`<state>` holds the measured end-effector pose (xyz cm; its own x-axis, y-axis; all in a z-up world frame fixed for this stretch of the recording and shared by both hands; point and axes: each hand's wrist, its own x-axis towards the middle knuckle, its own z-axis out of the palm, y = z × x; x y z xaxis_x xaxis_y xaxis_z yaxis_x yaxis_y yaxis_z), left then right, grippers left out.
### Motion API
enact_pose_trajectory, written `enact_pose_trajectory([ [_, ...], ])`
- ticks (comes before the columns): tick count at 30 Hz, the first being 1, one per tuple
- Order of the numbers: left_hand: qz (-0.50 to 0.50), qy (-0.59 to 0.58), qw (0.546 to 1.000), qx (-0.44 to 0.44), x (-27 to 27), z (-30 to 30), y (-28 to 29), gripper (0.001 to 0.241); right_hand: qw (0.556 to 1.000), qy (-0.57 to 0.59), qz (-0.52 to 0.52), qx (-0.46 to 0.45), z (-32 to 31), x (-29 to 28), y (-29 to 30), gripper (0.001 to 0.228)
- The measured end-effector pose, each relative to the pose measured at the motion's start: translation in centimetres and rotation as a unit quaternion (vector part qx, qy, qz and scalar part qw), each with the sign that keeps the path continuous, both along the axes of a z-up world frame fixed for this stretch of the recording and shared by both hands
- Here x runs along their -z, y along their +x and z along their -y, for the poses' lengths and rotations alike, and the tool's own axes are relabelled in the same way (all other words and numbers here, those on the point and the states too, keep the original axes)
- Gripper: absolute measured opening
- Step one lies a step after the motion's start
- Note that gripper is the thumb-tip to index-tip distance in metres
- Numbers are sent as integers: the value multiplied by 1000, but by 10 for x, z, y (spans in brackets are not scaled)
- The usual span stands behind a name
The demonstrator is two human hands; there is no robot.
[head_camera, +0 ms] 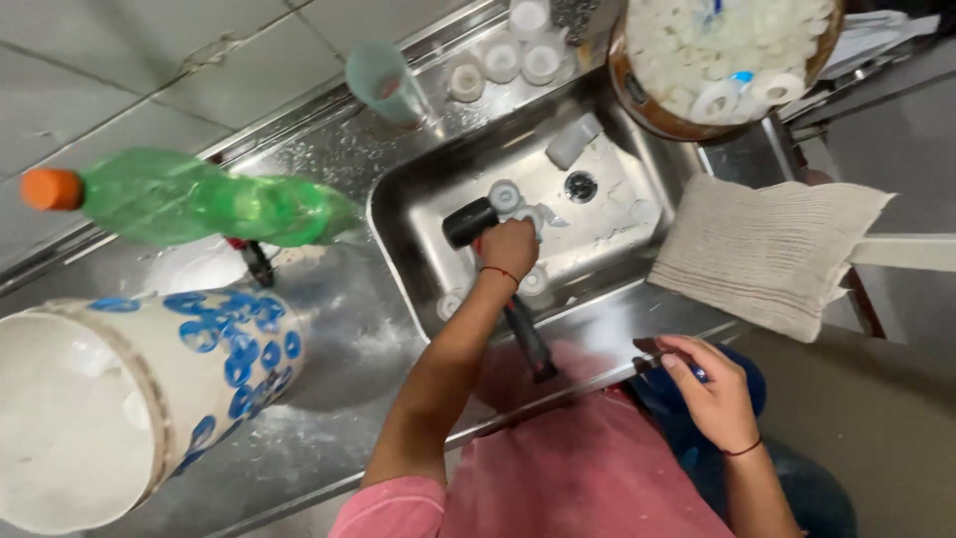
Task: Preparing and inspecting plastic water jug caps in a sink area, using a rubber mallet to tap them before placing them in a bucket.
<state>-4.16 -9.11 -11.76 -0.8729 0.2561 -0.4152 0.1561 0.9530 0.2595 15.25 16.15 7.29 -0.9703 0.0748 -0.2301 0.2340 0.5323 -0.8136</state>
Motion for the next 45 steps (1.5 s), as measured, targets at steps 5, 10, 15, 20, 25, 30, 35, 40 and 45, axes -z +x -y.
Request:
enact_pose_trajectory([
  [5,-93,-86,991,51,54,-16,-4,23,999,-24,17,33,-62,13,-51,21],
  [10,-93,170,979,-72,-51,-2,20,19,989,62,-135,-4,-114,-7,-191,21],
  [15,-25,342,895,-286,-122,6,77,25,951,220,-214,-46,-155,25,-309,19],
  [20,58,467,758,-452,-125,17,130,31,940,271,-193,-71,-155,43,-331,17],
  [25,6,448,807,-384,-132,19,131,52,929,289,-214,-88,-143,54,-340,36],
  [30,-2,494,777,-391,-147,12,117,60,901,272,-326,-91,-129,38,-323,28],
  [35,42,720,558,-411,-169,4,115,46,967,80,-205,-127,-37,-4,-206,21],
  [40,-19,733,518,-441,-159,-1,126,54,978,-64,-111,-164,83,-1,-103,34],
  [45,-14,704,606,-370,-162,43,150,37,979,-34,-116,-163,136,-23,-64,35],
])
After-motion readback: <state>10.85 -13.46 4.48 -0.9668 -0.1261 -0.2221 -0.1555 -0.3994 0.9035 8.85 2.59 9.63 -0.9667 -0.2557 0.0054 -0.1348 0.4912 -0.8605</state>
